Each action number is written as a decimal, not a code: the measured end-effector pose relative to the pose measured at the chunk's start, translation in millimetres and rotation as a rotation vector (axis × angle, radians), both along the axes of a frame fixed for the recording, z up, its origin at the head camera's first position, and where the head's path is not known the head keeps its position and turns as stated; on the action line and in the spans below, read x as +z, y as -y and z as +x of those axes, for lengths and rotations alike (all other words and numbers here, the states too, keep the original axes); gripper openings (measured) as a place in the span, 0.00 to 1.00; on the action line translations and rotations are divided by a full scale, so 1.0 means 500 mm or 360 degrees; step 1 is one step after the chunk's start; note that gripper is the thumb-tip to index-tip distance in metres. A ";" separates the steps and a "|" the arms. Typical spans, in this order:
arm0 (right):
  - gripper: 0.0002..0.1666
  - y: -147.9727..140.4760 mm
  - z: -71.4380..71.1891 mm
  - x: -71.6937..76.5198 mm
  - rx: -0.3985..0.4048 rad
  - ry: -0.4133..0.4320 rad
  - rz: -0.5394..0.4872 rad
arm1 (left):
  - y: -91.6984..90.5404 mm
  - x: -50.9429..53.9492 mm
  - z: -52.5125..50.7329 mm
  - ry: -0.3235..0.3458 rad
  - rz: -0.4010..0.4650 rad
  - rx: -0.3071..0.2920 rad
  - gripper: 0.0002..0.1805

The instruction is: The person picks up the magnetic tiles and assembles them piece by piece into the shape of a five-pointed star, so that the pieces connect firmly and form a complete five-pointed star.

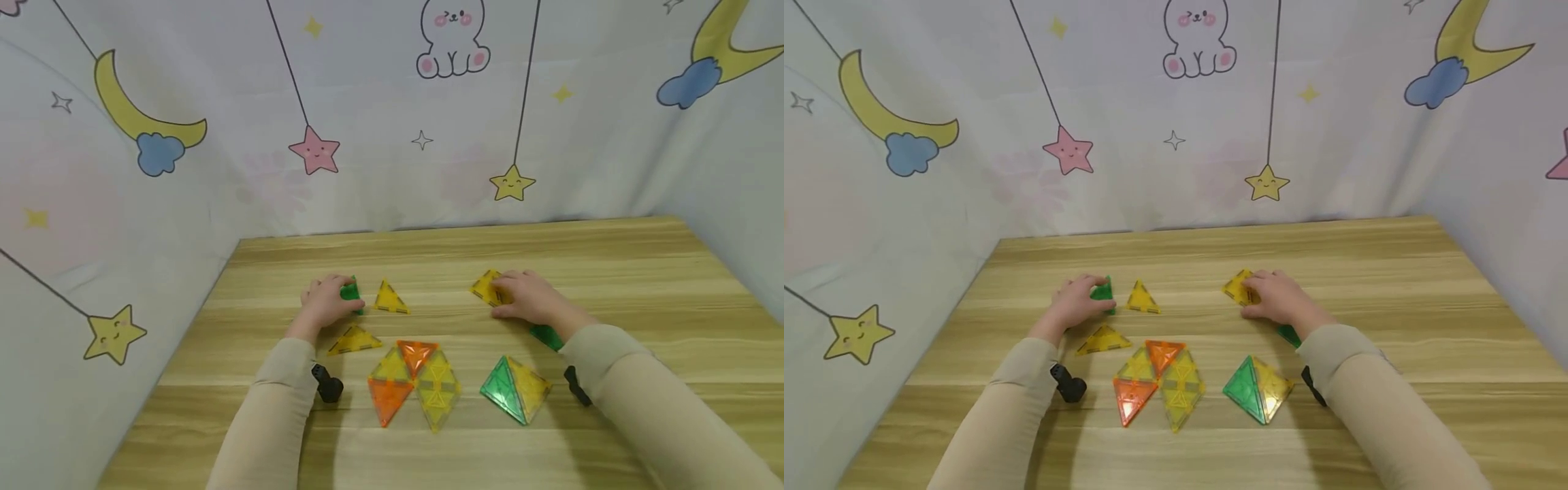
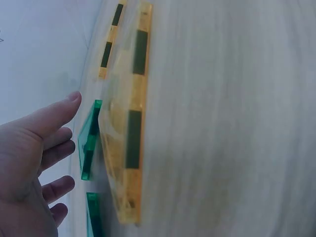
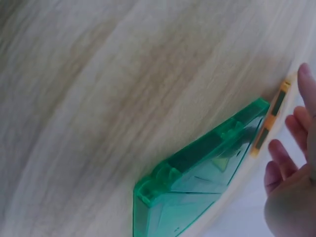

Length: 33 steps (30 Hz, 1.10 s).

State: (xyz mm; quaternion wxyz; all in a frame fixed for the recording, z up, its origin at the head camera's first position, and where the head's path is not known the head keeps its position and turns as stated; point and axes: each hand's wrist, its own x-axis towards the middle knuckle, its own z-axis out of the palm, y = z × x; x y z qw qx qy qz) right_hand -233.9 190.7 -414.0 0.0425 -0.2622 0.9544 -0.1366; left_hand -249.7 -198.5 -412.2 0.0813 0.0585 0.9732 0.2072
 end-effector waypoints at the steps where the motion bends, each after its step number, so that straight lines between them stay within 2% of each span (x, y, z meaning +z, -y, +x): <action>1: 0.35 0.001 0.000 0.001 -0.0002 -0.0006 -0.0005 | 0.003 -0.003 0.001 -0.0006 0.0002 0.0000 0.32; 4: 0.35 0.006 0.000 0.003 -0.0016 -0.0036 -0.0037 | 0.006 -0.008 0.003 -0.0010 -0.0010 -0.0017 0.31; 8: 0.33 0.022 -0.001 0.006 -0.0005 -0.0093 -0.0047 | -0.008 -0.011 0.004 -0.0012 -0.0006 -0.0063 0.29; 12: 0.32 0.044 -0.002 0.006 0.0034 -0.0121 -0.0055 | -0.031 -0.012 0.001 -0.0031 -0.0006 -0.0116 0.30; 21: 0.32 0.081 -0.003 0.003 0.0105 -0.0108 -0.0097 | -0.091 -0.018 -0.007 -0.0051 -0.0048 -0.0160 0.30; 27: 0.33 0.109 -0.003 -0.002 0.0131 0.0078 -0.0266 | -0.135 -0.014 -0.004 -0.0047 -0.0076 -0.0226 0.30; 33: 0.32 0.143 0.001 -0.008 0.0153 0.0245 -0.0347 | -0.170 -0.011 0.003 -0.0052 -0.0099 -0.0269 0.29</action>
